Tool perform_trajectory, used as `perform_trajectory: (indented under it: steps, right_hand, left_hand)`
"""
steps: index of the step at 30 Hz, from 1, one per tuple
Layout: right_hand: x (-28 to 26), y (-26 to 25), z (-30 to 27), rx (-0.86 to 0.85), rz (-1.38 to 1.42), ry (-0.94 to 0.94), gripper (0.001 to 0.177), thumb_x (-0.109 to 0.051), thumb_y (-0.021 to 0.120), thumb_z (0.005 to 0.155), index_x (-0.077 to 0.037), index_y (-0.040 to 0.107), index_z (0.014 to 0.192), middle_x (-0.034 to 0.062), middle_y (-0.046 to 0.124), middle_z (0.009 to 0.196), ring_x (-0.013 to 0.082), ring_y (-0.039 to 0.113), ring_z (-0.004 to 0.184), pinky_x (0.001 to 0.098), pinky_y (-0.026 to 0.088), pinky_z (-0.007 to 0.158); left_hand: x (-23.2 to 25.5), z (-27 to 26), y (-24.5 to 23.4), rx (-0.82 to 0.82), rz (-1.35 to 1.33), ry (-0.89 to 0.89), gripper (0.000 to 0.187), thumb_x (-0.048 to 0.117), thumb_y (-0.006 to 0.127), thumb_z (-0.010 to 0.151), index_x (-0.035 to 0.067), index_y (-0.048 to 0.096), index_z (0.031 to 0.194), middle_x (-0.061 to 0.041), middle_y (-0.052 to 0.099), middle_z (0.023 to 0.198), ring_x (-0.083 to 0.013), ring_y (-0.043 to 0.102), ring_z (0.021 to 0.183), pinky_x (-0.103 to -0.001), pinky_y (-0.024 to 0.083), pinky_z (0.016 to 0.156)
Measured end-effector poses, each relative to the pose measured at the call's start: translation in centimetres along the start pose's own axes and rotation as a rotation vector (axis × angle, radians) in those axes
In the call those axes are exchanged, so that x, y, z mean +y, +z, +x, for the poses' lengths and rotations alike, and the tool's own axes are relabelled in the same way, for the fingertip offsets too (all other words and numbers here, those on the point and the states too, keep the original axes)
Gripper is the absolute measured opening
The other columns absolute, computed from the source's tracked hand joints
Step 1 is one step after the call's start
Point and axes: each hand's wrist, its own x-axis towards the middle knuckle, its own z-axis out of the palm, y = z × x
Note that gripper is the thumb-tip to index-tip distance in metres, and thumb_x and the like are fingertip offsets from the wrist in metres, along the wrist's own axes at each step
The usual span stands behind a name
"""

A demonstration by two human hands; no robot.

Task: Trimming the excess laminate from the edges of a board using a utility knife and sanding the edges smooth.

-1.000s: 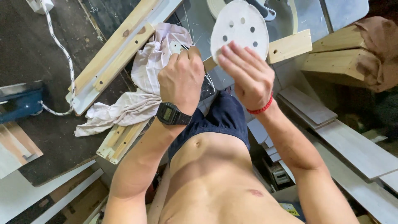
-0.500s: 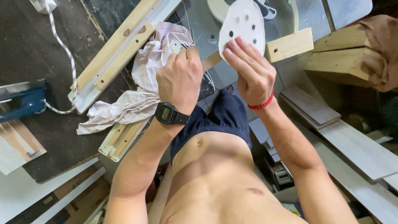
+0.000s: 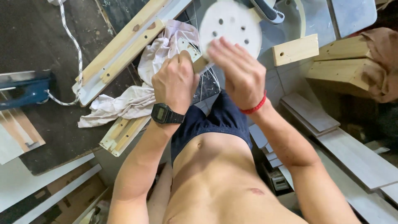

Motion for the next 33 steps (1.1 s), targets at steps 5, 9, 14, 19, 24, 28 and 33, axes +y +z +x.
perform_trajectory:
  steps: [5,9,14,19,24,28,33]
  right_hand:
    - [2.1,-1.1,0.5,0.138,-0.057,-0.050,0.036,0.025,0.050,0.102,0.012,0.073,0.127,0.0326,0.072,0.128,0.0485,0.069,0.126,0.0595,0.057,0.113]
    - [0.4,-1.0,0.5,0.001,-0.028,-0.049,0.039,0.010,0.039,0.113,0.006,0.075,0.127,0.0261,0.073,0.132,0.0444,0.068,0.131,0.0552,0.055,0.112]
    - [0.9,-1.5,1.0,0.130,-0.029,-0.034,0.035,0.022,0.048,0.104,0.014,0.072,0.128,0.0355,0.069,0.131,0.0502,0.067,0.129,0.0560,0.054,0.117]
    - [0.8,-1.5,0.2,0.073,0.003,-0.096,0.038,0.019,0.049,0.106,0.005,0.072,0.132,0.0238,0.074,0.130,0.0379,0.070,0.128,0.0478,0.058,0.114]
    - [8.4,-0.1,-0.9,0.365,0.147,0.312,0.028,0.004,0.056,0.117,-0.001,0.068,0.141,0.0128,0.077,0.130,0.0112,0.053,0.075,0.0248,0.043,0.062]
    - [10.1,5.2,0.1,0.258,0.401,0.655,0.033,-0.002,0.059,0.110,-0.004,0.057,0.143,0.0143,0.061,0.142,0.0278,0.056,0.134,0.0425,0.050,0.116]
    - [-0.2,5.6,5.2,-0.096,0.484,0.247,0.057,-0.033,0.045,0.119,0.006,0.034,0.160,0.0274,0.041,0.165,0.0377,0.040,0.157,0.0478,0.036,0.133]
  left_hand:
    - [0.6,-0.1,0.9,0.157,0.083,-0.014,0.026,-0.001,0.069,0.072,0.018,0.053,0.079,0.002,0.059,0.064,-0.0181,0.061,0.056,-0.034,0.042,0.040]
    - [0.7,-0.3,0.9,0.132,0.048,-0.011,0.023,-0.001,0.069,0.077,0.016,0.054,0.081,0.000,0.060,0.067,-0.0200,0.062,0.058,-0.035,0.043,0.040]
    - [1.2,-0.2,0.9,0.140,0.043,-0.017,0.024,-0.001,0.070,0.076,0.016,0.054,0.081,0.000,0.059,0.066,-0.0192,0.059,0.056,-0.035,0.040,0.040]
    - [0.0,0.1,0.7,0.056,-0.059,-0.015,0.048,0.023,0.097,0.067,0.015,0.056,0.089,-0.002,0.068,0.075,-0.0216,0.069,0.068,-0.037,0.048,0.046]
    - [-2.5,-0.4,0.0,0.046,-0.173,-0.007,0.057,0.053,0.096,0.083,0.012,0.057,0.093,-0.007,0.072,0.077,-0.0224,0.071,0.065,-0.039,0.052,0.045]
    - [-5.0,-2.4,-2.7,0.110,-0.210,-0.072,0.056,0.041,0.104,0.070,0.014,0.062,0.096,-0.003,0.073,0.080,-0.0241,0.071,0.068,-0.040,0.050,0.047]
    - [-7.4,-5.7,-5.6,0.206,-0.293,-0.171,0.057,0.038,0.106,0.068,0.015,0.057,0.087,-0.004,0.070,0.076,-0.0265,0.069,0.066,-0.044,0.047,0.045]
